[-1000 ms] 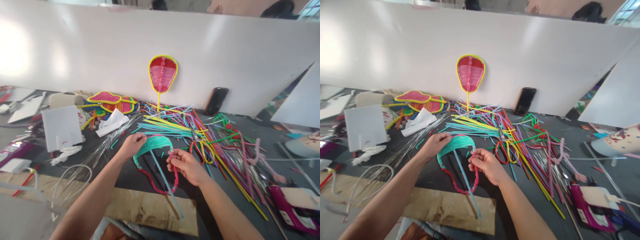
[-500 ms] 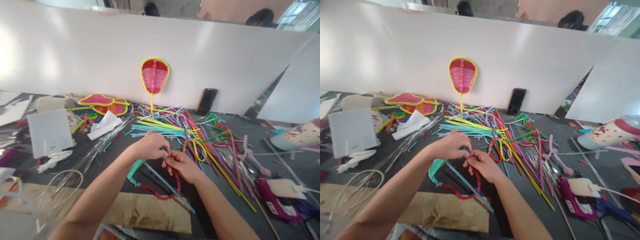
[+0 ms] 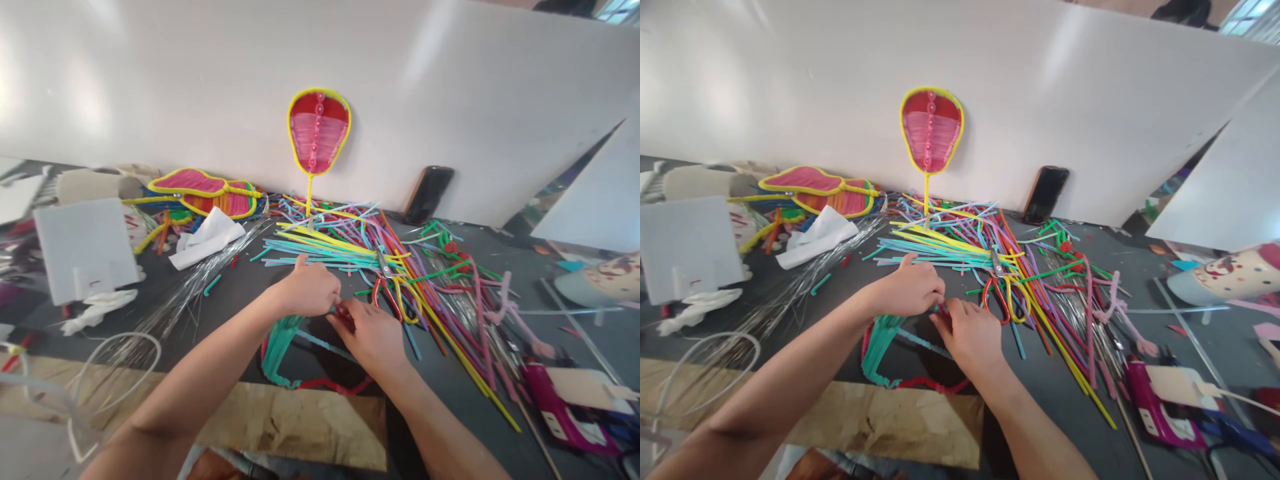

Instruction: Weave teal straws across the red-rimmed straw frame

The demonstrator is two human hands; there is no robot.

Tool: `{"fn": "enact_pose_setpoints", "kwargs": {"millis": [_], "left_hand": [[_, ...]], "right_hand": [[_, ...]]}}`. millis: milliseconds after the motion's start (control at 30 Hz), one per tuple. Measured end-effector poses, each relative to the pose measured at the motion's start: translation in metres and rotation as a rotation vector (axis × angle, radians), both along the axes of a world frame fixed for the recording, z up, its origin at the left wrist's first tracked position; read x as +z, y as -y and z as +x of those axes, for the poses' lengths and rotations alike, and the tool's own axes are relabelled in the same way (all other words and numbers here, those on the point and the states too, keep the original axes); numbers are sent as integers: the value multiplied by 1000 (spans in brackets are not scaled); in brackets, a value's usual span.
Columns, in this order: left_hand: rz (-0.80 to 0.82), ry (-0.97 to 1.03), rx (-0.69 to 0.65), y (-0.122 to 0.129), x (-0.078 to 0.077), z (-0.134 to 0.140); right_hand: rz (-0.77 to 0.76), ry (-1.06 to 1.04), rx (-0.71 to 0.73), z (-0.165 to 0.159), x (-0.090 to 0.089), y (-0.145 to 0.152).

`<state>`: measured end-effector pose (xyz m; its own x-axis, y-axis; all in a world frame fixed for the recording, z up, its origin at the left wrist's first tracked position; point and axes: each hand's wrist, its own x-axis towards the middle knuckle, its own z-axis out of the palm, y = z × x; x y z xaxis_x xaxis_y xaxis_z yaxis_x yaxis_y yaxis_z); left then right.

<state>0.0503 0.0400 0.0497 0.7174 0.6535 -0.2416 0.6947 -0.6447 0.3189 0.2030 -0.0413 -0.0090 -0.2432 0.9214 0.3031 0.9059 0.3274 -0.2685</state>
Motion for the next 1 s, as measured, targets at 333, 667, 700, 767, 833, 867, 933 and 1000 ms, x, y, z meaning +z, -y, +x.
{"fn": "enact_pose_setpoints", "kwargs": {"millis": [333,667,700,767,833,867,933,1000], "left_hand": [[-74,115,-12,-1,5,-4],[-75,99,-5,-3,4,-2],[-76,98,-3,-3,4,-1],[-71,92,3,-3,4,0],[-67,91,9,-3,4,0],[-67,92,11,-3,4,0],[-64,99,14,-3,4,0],[-52,114,16,-2,3,-1]], "right_hand": [[77,-95,37,3,-2,-3],[146,-61,98,7,0,-4],[148,-55,99,7,1,-4],[153,-35,98,7,1,-4],[159,-16,98,6,1,-4],[165,-8,99,6,1,-4],[174,-5,101,5,0,-4],[161,-32,97,5,0,-3]]}}
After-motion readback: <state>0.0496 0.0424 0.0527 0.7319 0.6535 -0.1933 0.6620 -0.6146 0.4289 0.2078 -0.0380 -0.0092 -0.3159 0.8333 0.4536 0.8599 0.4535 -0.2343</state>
